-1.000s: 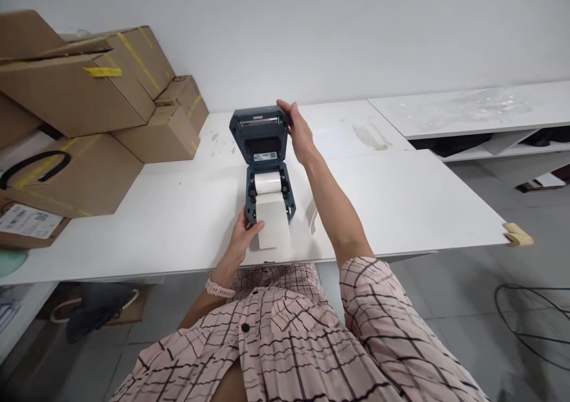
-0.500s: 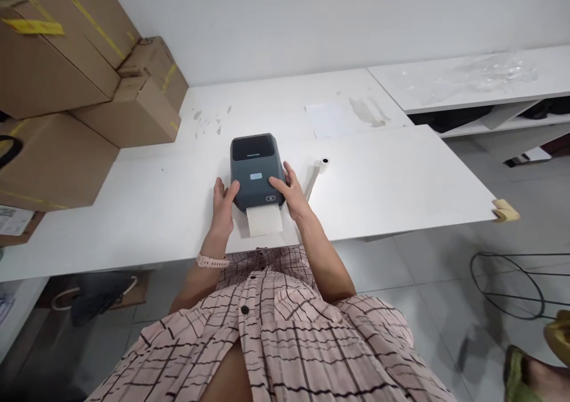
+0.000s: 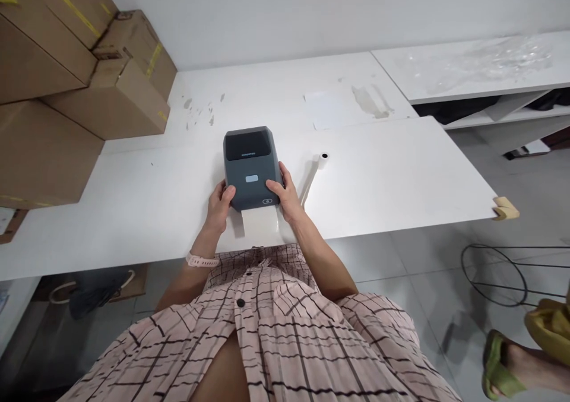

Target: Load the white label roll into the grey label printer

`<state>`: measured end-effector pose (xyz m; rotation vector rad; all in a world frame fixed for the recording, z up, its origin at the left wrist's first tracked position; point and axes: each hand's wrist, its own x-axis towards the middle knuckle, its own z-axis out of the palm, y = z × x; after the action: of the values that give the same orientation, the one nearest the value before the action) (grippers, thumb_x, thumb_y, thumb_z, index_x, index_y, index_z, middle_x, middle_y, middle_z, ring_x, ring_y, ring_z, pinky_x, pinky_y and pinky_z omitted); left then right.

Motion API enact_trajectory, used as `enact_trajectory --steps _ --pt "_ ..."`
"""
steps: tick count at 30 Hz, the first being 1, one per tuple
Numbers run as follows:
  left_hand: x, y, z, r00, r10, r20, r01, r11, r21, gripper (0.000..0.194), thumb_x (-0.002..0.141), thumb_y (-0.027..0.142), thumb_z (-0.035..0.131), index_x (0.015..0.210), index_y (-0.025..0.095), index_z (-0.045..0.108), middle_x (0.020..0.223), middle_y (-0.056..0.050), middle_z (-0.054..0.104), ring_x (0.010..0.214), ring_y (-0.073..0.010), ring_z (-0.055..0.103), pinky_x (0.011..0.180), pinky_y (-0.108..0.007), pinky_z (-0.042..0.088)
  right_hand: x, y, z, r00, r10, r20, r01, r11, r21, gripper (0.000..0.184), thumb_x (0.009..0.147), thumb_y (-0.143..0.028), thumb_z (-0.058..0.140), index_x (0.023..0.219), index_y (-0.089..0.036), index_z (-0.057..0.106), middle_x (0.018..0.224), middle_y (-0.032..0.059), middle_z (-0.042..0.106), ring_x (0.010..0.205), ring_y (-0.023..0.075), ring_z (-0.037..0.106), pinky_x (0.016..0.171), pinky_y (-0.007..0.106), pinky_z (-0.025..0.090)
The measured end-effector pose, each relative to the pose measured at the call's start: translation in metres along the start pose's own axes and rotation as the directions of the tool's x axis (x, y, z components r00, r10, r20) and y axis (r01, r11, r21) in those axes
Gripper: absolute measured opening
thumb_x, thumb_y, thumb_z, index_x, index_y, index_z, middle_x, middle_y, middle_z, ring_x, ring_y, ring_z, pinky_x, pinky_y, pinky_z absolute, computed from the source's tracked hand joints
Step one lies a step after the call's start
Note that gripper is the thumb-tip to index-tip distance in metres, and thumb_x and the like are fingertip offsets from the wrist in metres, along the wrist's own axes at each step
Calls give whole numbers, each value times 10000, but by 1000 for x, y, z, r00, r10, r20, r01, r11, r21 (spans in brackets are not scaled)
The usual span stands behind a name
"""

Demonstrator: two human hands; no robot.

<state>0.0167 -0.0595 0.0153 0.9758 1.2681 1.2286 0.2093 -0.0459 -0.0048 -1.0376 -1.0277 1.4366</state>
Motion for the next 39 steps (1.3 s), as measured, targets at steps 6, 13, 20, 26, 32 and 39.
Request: enact_trajectory --steps 6,13,20,26,32,39 --pt "-49 -12 9 938 87 -334 -12 976 219 904 795 687 714 1510 247 378 1577 -185 419 1272 -277 573 865 -335 559 1 -5 2 999 37 -40 -32 992 119 962 703 -568 787 1539 -314 384 1658 51 416 1477 316 468 1254 528 384" --pt "-88 -13 21 935 -311 172 309 950 40 519 720 663 768 804 186 585 621 43 510 476 -68 400 466 -236 283 -1 -4 7 995 52 -83 -34 979 201 921 686 -540 808 1497 -321 430 1589 36 509 1419 307 529 1233 531 407" --pt "-78 -13 21 962 -217 165 210 976 54 543 679 676 779 694 186 545 552 55 512 421 -48 378 447 -227 264 -2 -3 8 995 41 -88 -27 988 152 942 726 -568 757 1537 -274 380 1606 86 480 1427 316 519 1216 517 417" --pt "-79 -26 11 980 -133 151 103 976 194 499 780 674 692 717 193 574 539 53 496 473 -84 443 490 -236 365 -18 -30 3 894 -446 -30 345 731 -589 566 936 -565 587 1432 -295 546 1653 72 422 1573 331 291 1269 596 245" --pt "-72 -9 -16 976 81 -203 -34 973 228 387 916 571 597 1056 214 640 947 -54 687 729 -143 600 590 -251 469 -30 -50 11 835 -440 331 499 349 -793 385 1012 -571 509 1315 -384 655 1626 -17 477 1593 343 253 1296 644 35" --pt "-47 9 4 933 319 -168 -256 914 314 566 937 570 597 1399 251 526 1505 -140 540 1342 -266 553 1064 -403 506 -25 -46 14 852 -393 346 495 389 -777 389 982 -638 531 1255 -397 668 1627 -44 473 1612 334 199 1305 626 -76"
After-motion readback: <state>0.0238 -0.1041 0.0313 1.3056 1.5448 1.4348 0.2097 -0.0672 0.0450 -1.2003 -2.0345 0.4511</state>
